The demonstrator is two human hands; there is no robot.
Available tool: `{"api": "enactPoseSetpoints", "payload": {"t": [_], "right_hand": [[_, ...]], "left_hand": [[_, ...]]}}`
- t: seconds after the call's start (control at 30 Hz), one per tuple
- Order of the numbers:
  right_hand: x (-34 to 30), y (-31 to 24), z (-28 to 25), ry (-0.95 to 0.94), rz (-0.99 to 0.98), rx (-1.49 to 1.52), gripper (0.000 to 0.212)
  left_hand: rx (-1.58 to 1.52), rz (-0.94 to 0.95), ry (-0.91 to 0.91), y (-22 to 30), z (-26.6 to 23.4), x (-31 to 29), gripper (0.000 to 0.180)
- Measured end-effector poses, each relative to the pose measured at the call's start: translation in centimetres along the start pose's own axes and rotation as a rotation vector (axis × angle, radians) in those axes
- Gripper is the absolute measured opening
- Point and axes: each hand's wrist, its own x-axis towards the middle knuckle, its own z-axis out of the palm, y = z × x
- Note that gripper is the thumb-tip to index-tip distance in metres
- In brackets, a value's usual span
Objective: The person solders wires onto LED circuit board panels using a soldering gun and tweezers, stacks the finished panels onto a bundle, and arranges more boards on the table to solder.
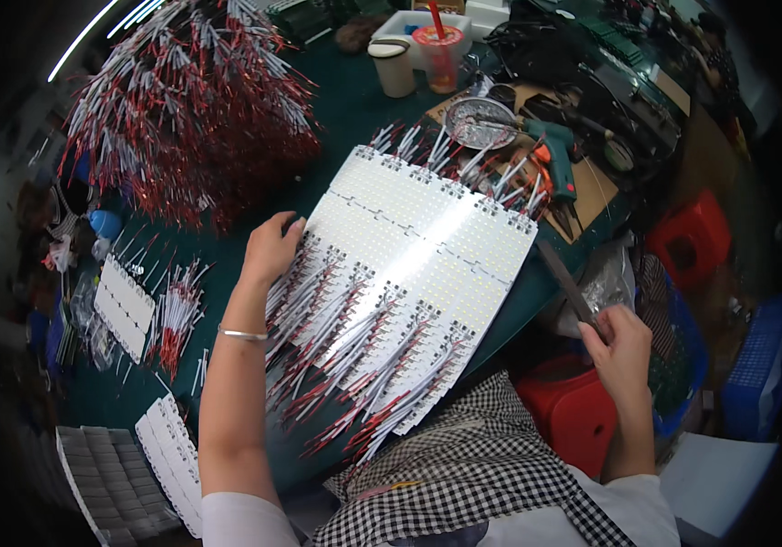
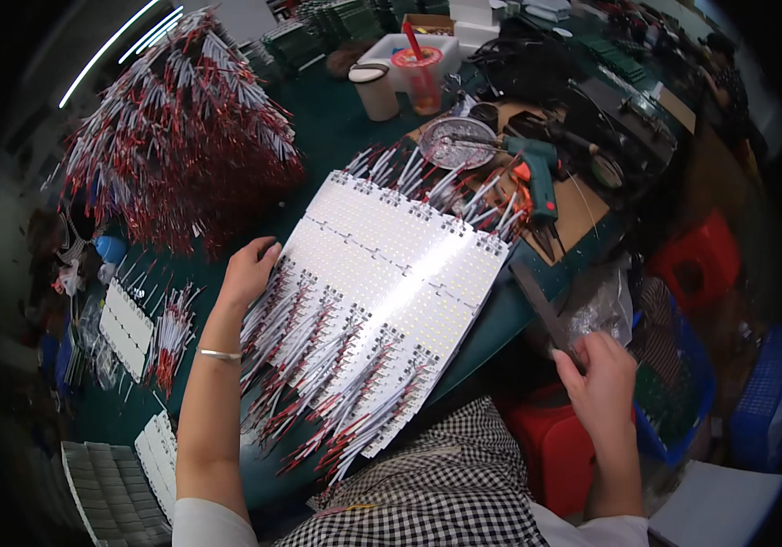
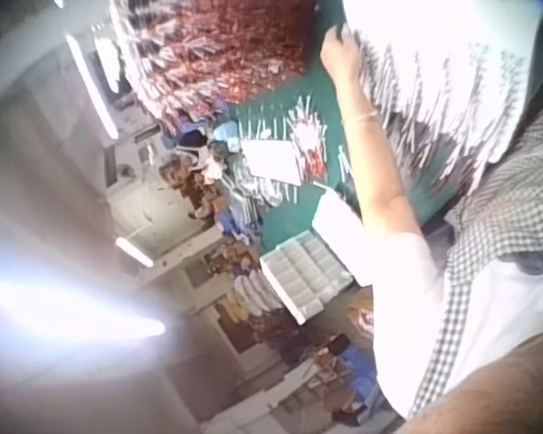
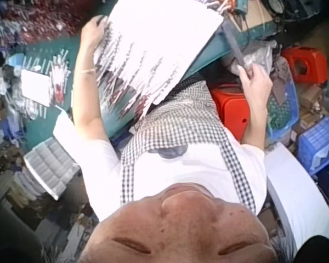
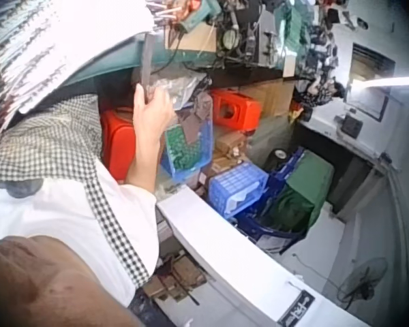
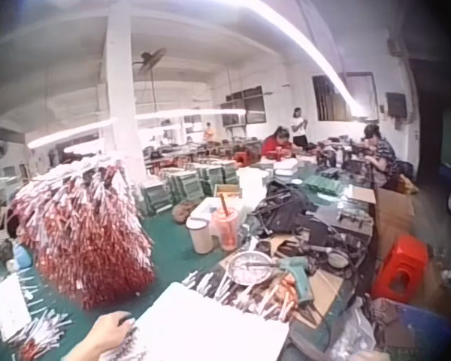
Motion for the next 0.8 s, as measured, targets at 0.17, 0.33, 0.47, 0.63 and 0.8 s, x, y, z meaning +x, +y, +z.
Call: {"api": "enactPoseSetpoints", "payload": {"t": [0.17, 0.33, 0.47, 0.63, 0.8], "right_hand": [[2.2, 0.6, 4.2, 0.011, -0.078, -0.081, 0.025], [4.7, -0.5, 6.5, 0.159, -0.187, -0.128, 0.024], [3.3, -2.9, 8.1, -0.007, -0.032, 0.320, 0.049], [2.3, -5.3, 9.5, -0.326, 0.162, 0.935, 0.081], [2.3, -5.7, 7.7, -0.470, 0.288, 1.048, 0.083]], "left_hand": [[-0.123, -0.040, -0.074, 0.1, 1.1, 0.7, 0.032], [-0.098, -0.064, -0.094, 0.7, 1.4, 0.7, 0.034], [-0.107, -0.077, -0.035, 1.8, 1.4, 0.7, 0.033], [0.134, -0.097, -0.028, 3.9, 0.9, 0.4, 0.029], [0.224, -0.117, -0.038, 5.5, 0.0, 0.8, 0.029]]}}
